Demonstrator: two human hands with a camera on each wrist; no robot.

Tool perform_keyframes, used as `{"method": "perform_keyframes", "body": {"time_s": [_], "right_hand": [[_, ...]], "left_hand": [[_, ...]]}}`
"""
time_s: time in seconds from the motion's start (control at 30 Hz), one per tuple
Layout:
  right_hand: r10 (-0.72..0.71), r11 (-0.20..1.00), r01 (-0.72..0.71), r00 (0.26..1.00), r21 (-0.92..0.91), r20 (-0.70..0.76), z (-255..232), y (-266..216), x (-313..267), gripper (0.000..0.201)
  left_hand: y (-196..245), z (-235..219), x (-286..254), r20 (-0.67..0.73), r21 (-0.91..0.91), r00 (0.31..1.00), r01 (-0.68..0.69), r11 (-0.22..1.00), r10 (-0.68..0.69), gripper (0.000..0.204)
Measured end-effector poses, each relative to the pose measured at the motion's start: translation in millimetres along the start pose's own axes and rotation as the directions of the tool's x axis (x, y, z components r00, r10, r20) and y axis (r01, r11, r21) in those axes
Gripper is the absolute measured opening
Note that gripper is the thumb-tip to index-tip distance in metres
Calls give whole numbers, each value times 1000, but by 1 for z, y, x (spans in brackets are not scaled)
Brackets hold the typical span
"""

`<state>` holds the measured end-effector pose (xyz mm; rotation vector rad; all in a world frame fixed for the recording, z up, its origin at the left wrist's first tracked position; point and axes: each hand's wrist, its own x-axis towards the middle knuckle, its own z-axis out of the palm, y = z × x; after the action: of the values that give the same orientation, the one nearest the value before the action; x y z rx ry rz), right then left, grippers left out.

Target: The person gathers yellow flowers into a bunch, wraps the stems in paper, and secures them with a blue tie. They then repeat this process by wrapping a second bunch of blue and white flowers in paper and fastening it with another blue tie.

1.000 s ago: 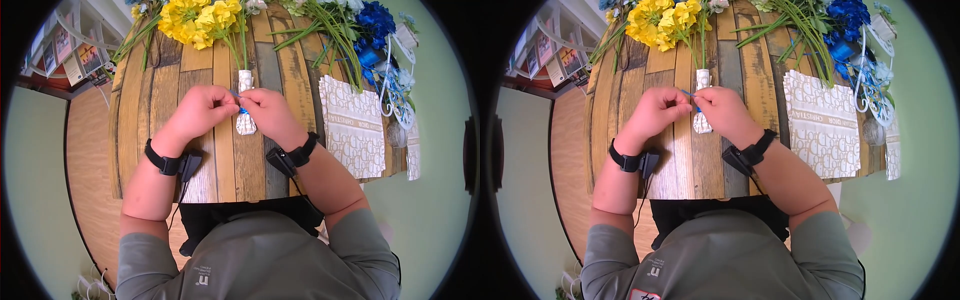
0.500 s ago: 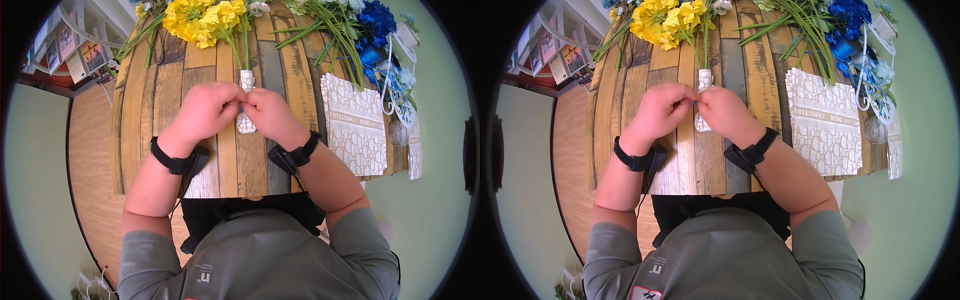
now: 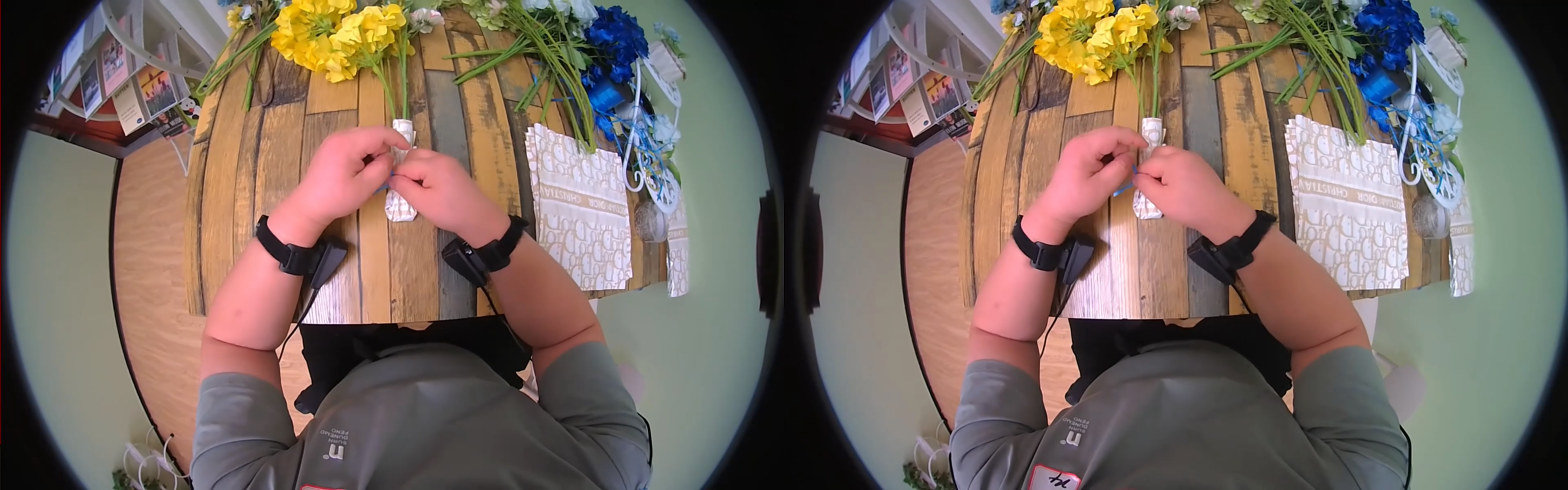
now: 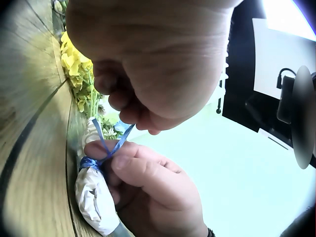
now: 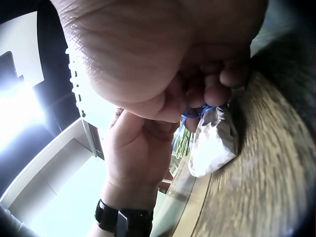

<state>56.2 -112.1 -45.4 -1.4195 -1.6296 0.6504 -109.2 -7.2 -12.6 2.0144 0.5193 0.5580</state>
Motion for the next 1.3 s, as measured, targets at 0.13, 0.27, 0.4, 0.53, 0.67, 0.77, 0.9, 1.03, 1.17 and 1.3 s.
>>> {"method": "perform_keyframes", "body": {"time_s": [0.13, 0.27, 0.4, 0.53, 0.67, 0.77, 0.9, 1.03, 1.17, 1.3], "right_hand": [[35, 996, -30, 998, 79, -58, 6, 12, 0, 17], [46, 998, -44, 997, 38, -61, 1, 7, -1, 20], [93, 992, -89, 995, 90, -46, 2, 10, 0, 20], [209, 961, -201, 978, 188, -22, -1, 2, 1, 22], [199, 957, -175, 976, 232, -84, 2, 4, 0, 22], [253, 923, -214, 964, 318, -87, 3, 6, -1, 19], [330, 894, -307, 944, 328, -18, 0, 3, -1, 21], [333, 895, -302, 942, 328, -43, 0, 6, 1, 22], [379, 869, -363, 925, 335, 20, -5, 3, 2, 22], [415, 828, -409, 907, 384, 72, -8, -4, 4, 21]], "left_hand": [[-19, 13, 2, -43, -282, 999, -20, 959, 8, 29], [-5, 12, 1, -68, -178, 997, 17, 984, -30, 26], [-7, 1, -2, 88, -29, 964, 255, 966, -252, 20], [-4, -3, -3, 204, -349, 919, 390, 852, -337, 20], [-6, -5, -4, 197, -314, 926, 370, 874, -321, 26], [0, -10, -4, 188, -238, 928, 362, 901, -323, 33], [-2, -12, -3, 265, -150, 904, 381, 912, -334, 37], [-9, -13, -3, 223, -64, 919, 345, 936, -324, 34], [-4, -12, -4, 187, 123, 932, 291, 949, -310, 32], [10, -5, -8, -88, 328, 977, 213, 920, -195, 28]]}}
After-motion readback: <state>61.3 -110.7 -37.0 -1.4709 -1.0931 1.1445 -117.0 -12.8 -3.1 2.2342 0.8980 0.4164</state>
